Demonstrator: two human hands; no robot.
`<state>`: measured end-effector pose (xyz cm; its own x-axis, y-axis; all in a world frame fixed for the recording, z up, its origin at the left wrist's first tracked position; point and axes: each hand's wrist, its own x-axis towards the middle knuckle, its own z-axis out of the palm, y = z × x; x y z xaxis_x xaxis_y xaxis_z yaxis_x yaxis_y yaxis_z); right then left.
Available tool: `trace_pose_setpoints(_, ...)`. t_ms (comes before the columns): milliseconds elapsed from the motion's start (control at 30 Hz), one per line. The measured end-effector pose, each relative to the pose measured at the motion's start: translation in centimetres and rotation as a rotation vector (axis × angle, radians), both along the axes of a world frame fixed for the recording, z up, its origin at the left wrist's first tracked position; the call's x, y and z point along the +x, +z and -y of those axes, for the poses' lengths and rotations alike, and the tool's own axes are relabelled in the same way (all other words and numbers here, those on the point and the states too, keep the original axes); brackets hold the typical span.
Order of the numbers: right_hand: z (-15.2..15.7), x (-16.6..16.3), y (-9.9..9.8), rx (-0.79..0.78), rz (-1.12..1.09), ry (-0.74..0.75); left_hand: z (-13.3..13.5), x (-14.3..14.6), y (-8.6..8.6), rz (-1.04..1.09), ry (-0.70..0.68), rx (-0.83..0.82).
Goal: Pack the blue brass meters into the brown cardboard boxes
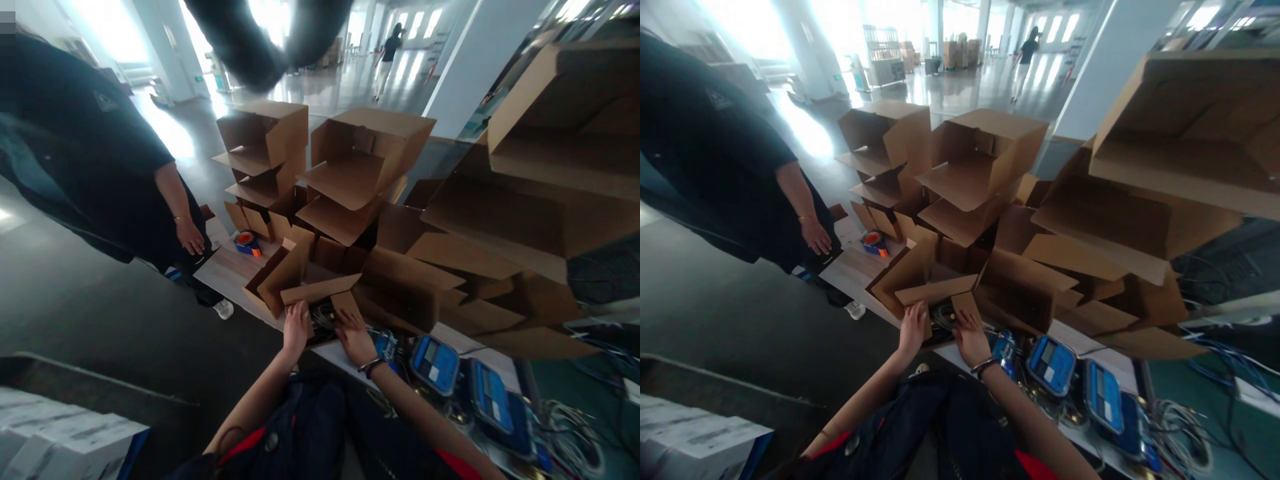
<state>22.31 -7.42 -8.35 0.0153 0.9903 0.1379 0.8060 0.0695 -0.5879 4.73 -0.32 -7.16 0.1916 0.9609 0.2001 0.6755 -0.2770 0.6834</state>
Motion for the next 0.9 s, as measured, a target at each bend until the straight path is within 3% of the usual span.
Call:
trace_pose_setpoints(67,0.6,0.2,-0.1,-0.015,0.005,0.045,0.3,-0.9,-0.8,-0.043,-0.015,0.046)
trace_pose_setpoints(200,2.3,3.8,1.2,-0.006,0.038,-0.232,0.7,-3.2,-1.4,-0.092,0.061,0.107)
trace_pose_setpoints(333,4.1,4.8,3.4,-0.497,0.241,-0.230,1.0,-3.7,-1.4,-0.021,0.065,0.086)
trace_pose_setpoints(400,4.3,3.2,4.7,-0.604,0.291,-0.202,1.2,-3.4,-1.2,0.023,0.066,0.073)
trace_pose_setpoints(533,1.7,-1.0,6.1,-0.423,0.233,-0.065,1.3,-2.9,-0.7,0.086,0.097,0.022)
trace_pose_setpoints(700,-3.5,-2.2,4.9,-0.392,0.223,-0.037,1.4,-3.2,-0.8,0.125,0.102,-0.027)
trace_pose_setpoints(800,-3.5,-1.7,4.2,-0.378,0.247,-0.073,1.5,-3.8,-1.2,0.146,0.102,-0.103)
trace_pose_setpoints(900,-2.0,-1.4,3.8,-0.246,0.303,-0.146,1.6,-4.2,-1.5,0.151,0.129,-0.156)
